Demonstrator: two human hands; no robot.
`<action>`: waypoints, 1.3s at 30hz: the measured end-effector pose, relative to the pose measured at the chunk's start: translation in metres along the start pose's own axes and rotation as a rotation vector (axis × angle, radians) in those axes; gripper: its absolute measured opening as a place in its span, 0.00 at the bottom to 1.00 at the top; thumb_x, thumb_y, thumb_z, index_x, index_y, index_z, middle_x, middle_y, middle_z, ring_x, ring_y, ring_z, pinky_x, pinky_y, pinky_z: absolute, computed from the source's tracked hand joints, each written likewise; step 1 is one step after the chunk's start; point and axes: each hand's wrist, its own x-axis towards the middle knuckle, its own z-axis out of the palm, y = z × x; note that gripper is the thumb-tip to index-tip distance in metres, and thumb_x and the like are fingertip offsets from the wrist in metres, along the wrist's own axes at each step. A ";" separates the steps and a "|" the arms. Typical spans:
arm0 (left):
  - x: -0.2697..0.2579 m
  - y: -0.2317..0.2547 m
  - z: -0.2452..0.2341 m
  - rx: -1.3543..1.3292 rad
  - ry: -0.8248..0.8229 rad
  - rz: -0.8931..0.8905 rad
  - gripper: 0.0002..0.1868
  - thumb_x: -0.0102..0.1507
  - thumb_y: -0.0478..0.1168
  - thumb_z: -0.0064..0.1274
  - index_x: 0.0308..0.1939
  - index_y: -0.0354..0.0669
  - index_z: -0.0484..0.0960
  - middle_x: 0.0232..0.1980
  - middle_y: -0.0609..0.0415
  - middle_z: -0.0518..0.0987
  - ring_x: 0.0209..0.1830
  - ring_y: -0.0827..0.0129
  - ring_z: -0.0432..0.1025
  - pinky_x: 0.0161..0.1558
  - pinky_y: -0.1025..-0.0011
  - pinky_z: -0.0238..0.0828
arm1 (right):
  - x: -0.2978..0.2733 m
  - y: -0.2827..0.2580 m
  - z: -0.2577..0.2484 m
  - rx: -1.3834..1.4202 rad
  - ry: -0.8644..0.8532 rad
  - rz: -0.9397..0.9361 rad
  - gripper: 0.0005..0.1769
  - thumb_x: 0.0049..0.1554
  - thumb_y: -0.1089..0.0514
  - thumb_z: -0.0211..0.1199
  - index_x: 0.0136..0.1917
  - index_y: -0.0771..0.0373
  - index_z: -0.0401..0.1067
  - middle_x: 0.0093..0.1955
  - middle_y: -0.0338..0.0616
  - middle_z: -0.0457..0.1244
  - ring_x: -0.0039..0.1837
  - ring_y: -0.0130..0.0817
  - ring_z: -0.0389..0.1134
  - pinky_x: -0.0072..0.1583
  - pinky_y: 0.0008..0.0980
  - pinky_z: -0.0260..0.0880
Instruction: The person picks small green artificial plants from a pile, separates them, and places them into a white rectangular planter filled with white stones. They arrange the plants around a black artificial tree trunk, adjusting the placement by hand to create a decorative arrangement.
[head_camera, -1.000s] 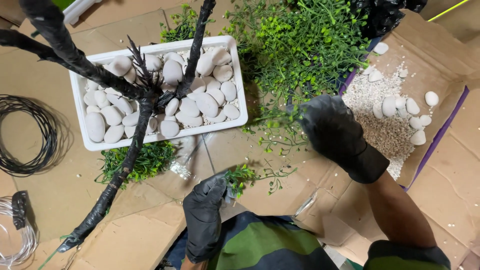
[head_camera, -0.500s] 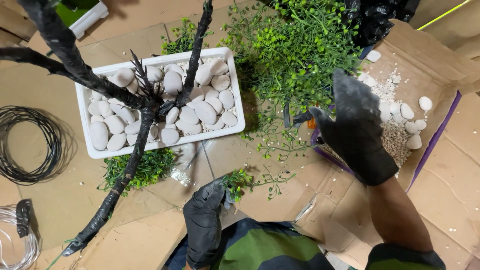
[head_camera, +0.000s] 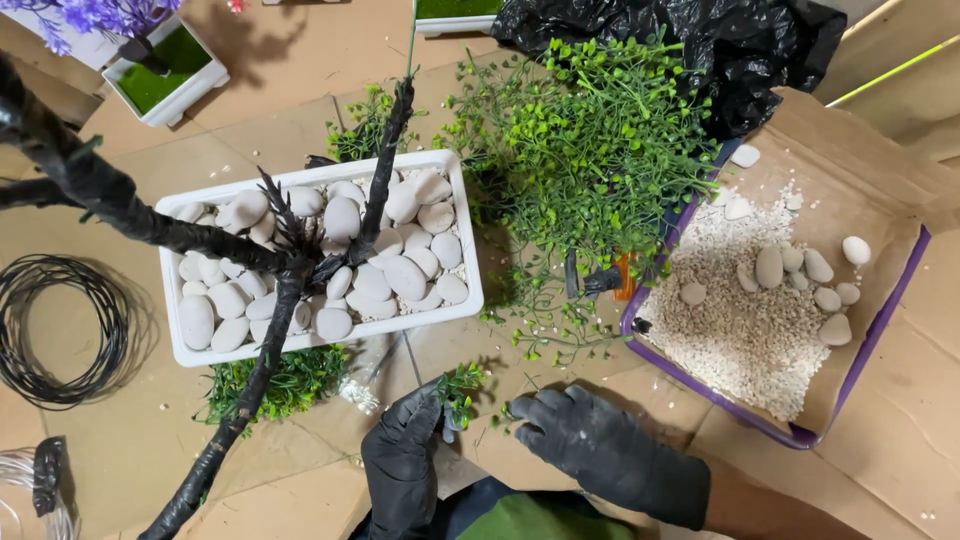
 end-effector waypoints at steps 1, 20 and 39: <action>-0.001 0.005 0.005 -0.001 0.001 0.004 0.20 0.60 0.33 0.59 0.56 0.29 0.86 0.43 0.37 0.88 0.40 0.44 0.82 0.48 0.48 0.86 | -0.005 0.001 0.013 -0.001 0.003 -0.002 0.12 0.56 0.62 0.55 0.54 0.55 0.67 0.66 0.45 0.61 0.57 0.43 0.62 0.54 0.42 0.62; 0.026 -0.005 0.018 0.126 0.105 -0.005 0.17 0.61 0.34 0.57 0.53 0.31 0.89 0.42 0.41 0.89 0.39 0.51 0.82 0.47 0.56 0.83 | 0.036 0.190 -0.068 0.591 0.236 0.369 0.20 0.56 0.65 0.59 0.63 0.65 0.73 0.64 0.54 0.65 0.66 0.49 0.67 0.68 0.45 0.67; 0.033 0.005 0.011 0.263 0.025 -0.016 0.21 0.60 0.38 0.58 0.58 0.41 0.87 0.52 0.47 0.89 0.55 0.52 0.83 0.58 0.58 0.87 | 0.093 0.230 -0.152 0.410 0.414 0.561 0.10 0.70 0.67 0.62 0.63 0.70 0.77 0.62 0.53 0.70 0.63 0.37 0.71 0.66 0.31 0.67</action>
